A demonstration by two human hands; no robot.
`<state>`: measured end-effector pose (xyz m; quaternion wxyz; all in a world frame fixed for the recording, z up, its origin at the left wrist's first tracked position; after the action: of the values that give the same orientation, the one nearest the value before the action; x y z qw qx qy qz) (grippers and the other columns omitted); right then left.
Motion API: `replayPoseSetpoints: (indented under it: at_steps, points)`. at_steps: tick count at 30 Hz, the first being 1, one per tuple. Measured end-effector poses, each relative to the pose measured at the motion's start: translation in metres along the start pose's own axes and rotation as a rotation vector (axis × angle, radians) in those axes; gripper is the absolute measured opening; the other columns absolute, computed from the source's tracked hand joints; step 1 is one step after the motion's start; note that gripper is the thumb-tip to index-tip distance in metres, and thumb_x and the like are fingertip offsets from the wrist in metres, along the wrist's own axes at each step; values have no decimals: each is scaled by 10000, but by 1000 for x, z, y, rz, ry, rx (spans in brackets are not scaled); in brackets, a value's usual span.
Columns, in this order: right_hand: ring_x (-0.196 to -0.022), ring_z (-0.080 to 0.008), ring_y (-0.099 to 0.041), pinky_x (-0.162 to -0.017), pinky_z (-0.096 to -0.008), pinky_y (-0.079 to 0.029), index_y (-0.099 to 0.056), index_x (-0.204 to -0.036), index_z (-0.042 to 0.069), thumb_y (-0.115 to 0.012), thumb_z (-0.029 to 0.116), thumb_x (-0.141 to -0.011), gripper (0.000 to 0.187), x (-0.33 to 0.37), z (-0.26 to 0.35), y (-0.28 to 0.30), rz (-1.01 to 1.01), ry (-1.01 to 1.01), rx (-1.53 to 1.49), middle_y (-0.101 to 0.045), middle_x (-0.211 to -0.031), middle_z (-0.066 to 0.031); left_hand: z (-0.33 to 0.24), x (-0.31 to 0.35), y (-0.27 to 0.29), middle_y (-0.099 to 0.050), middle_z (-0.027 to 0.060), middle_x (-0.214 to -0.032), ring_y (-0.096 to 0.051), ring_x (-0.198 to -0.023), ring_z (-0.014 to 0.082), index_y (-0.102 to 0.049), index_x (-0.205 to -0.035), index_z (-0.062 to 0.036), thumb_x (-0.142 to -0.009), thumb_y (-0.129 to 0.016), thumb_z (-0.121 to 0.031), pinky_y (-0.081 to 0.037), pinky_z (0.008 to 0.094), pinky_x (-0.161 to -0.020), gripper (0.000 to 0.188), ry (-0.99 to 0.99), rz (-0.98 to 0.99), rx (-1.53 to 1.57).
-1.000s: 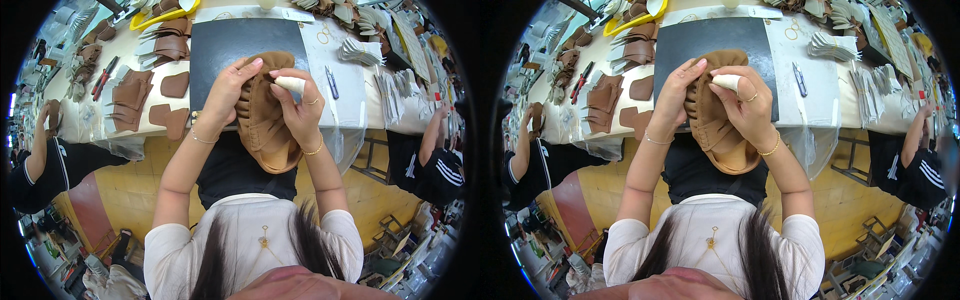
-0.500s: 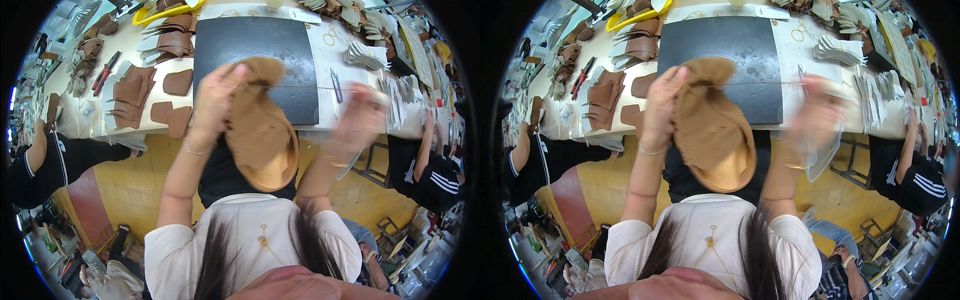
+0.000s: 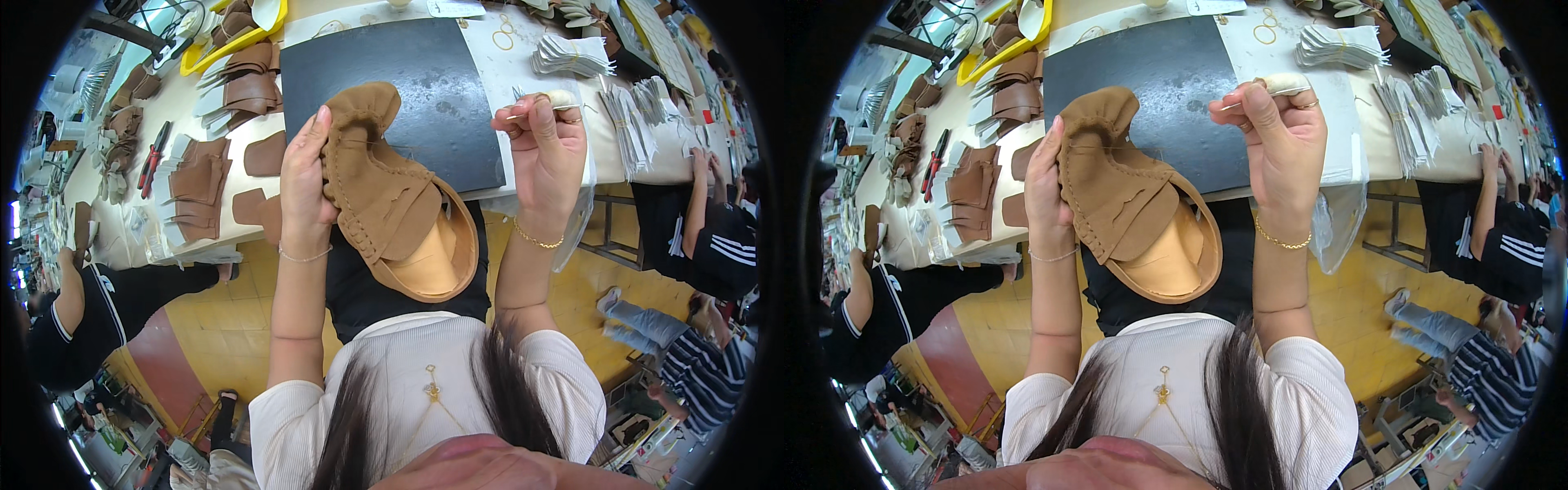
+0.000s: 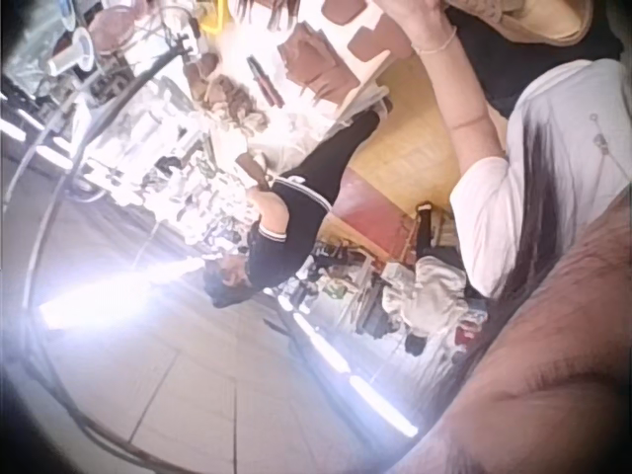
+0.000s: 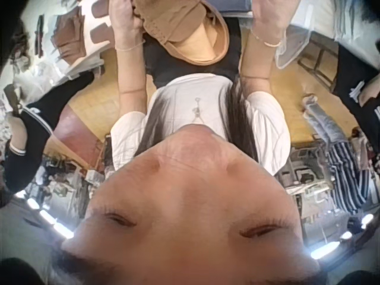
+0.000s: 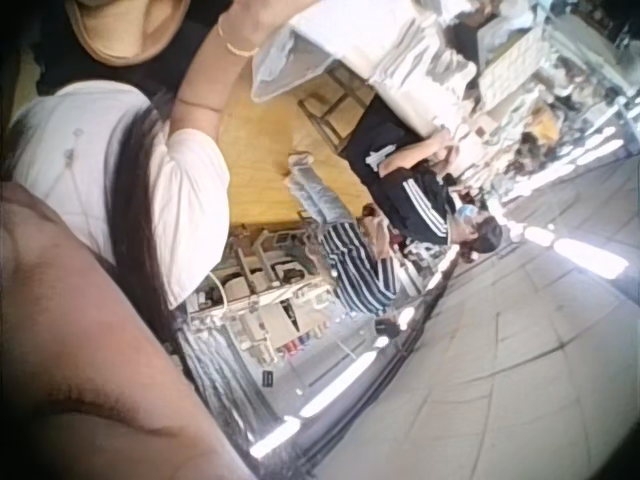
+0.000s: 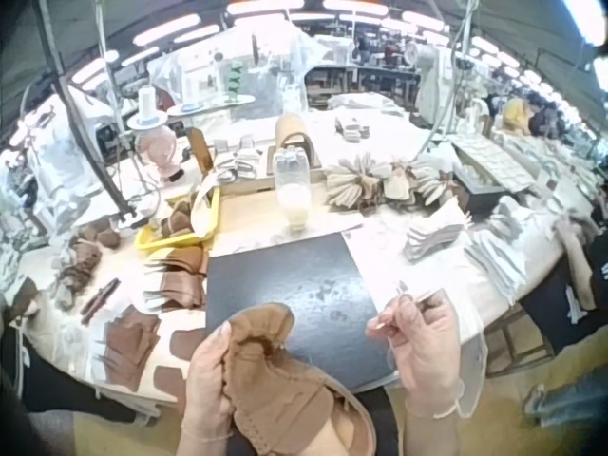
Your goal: The person hand-stitches a brown leather shoe upper using a needle and thread. They repeatedly insert the needle through pre-punched holes, pull the thread through, and tighten the stitches while holding the shoe in place.
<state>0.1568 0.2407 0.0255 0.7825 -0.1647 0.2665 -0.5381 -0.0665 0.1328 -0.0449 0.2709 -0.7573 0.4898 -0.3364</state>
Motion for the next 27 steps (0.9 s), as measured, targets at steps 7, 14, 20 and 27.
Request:
replayPoseSetpoints:
  at_steps: [7,14,20,27]
  points:
    - [-737,-190,-670,-651,-296,-544,-581,-1002,25,-636,162,-943,159,1,-23,20,-26,-101,107,-652,-840,-75,-5,-13,-5,-655,146,-1147,-654,-1014,222,-575,-1206,32,-1026,-464,-282,-540,353,-898,378,1,182,234]
    - [-694,-172,-674,-628,-263,-540,-584,-983,21,-690,132,-905,173,8,-31,33,-144,-147,103,-656,-814,-80,-36,-46,52,-620,126,-1077,-596,-959,239,-553,-1235,31,-981,-574,-189,-473,335,-876,337,-303,-336,-614]
    - [-708,-171,-666,-649,-270,-547,-559,-994,27,-685,122,-905,181,21,-44,14,-84,-227,156,-643,-820,-77,-75,1,-31,-565,140,-1133,-521,-1077,279,-585,-1214,13,-850,-685,-94,-428,383,-934,392,-1005,-192,-1613]
    - [-726,-187,-687,-662,-278,-559,-541,-936,21,-690,83,-894,166,33,-44,-15,3,-198,159,-664,-816,-103,-10,-61,-76,-600,94,-982,-532,-958,300,-699,-999,-47,-796,-683,-131,-418,390,-873,220,-837,213,-2279]
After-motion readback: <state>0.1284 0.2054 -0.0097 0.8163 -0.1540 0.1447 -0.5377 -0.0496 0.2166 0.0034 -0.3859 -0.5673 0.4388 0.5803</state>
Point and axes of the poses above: each hand's wrist, its own x-axis away from the middle knuckle, its own y-axis out of the back of the hand, z = x × y, the point moved 10 cm from there along -x, towards the middle knuckle
